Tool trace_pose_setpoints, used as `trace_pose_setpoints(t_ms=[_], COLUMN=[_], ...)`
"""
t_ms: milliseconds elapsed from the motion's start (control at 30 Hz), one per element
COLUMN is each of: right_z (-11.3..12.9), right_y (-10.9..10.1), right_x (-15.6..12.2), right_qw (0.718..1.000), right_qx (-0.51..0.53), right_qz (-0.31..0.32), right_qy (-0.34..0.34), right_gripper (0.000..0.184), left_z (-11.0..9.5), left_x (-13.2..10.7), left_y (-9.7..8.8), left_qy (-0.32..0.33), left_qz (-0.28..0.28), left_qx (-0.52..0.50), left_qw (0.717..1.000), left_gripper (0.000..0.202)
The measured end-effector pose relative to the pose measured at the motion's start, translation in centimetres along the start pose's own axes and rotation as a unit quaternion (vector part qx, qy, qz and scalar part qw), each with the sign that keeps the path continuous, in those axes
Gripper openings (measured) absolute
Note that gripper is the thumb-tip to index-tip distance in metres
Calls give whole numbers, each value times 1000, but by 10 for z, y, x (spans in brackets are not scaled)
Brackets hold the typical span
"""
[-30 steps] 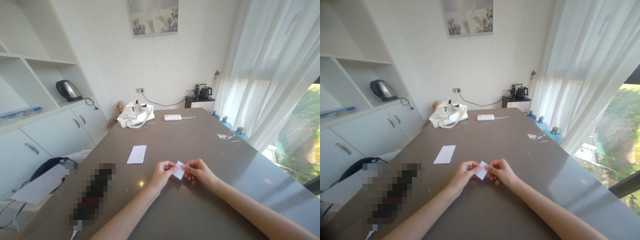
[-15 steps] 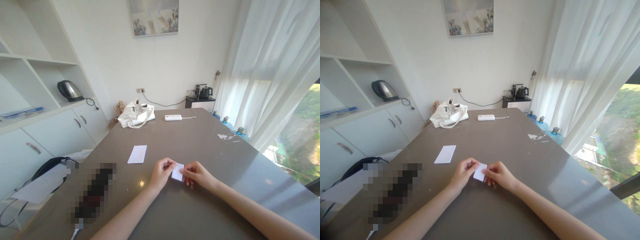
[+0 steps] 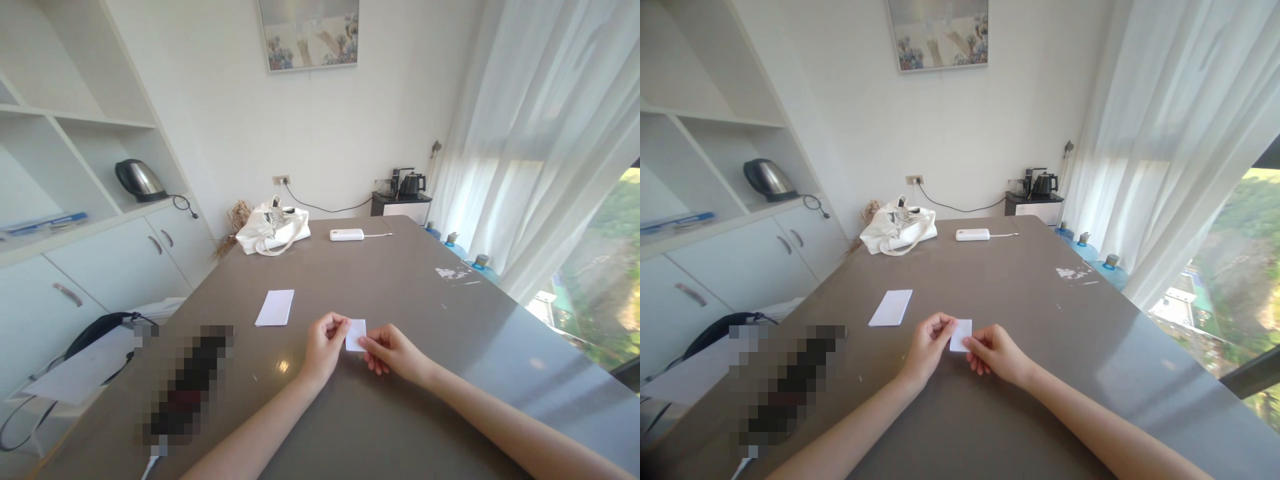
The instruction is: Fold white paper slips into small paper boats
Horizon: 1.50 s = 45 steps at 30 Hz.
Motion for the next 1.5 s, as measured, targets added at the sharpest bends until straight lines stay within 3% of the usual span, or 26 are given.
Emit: trace_pose_setpoints(t_ms=[167,400,600,833,1100,1233,1367,1500], right_z=[-1,8,18,21,26,24,23,21], right_y=[6,4,-13,-14,-22,-22,-29,-33], right_x=[-2,-4,1,1,1,3,6,7], right_qw=[999,999,998,998,996,996,992,989], right_qx=[1,-1,-13,13,31,15,-4,67], right_qz=[35,37,-44,-30,-60,-56,-92,-115], right_qy=[0,-13,-50,-48,-60,-70,-82,-71], right_gripper=[44,47,53,51,50,50,45,36], left_z=[0,0,-3,5,9,12,15,10], left_x=[1,1,-5,-8,-10,-9,-9,-10], left_y=[-3,0,9,17,25,24,25,27], left_qy=[3,-4,-6,-59,-97,-100,-112,-93], left_qz=[-13,-8,36,64,110,109,119,126], left_qx=[4,-20,-18,-48,-77,-103,-133,-122], left_qw=[1000,1000,999,995,986,984,978,980], left_gripper=[28,26,25,26,30,30,30,33])
Point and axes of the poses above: each hand's wrist, its own x-axis towards the middle knuckle, its own y-axis out of the palm, z = x × y, the point moved 10 cm from there along x, towards the middle knuckle, and after that the axes turned 11 degrees about -z, right-handed, at the moved point
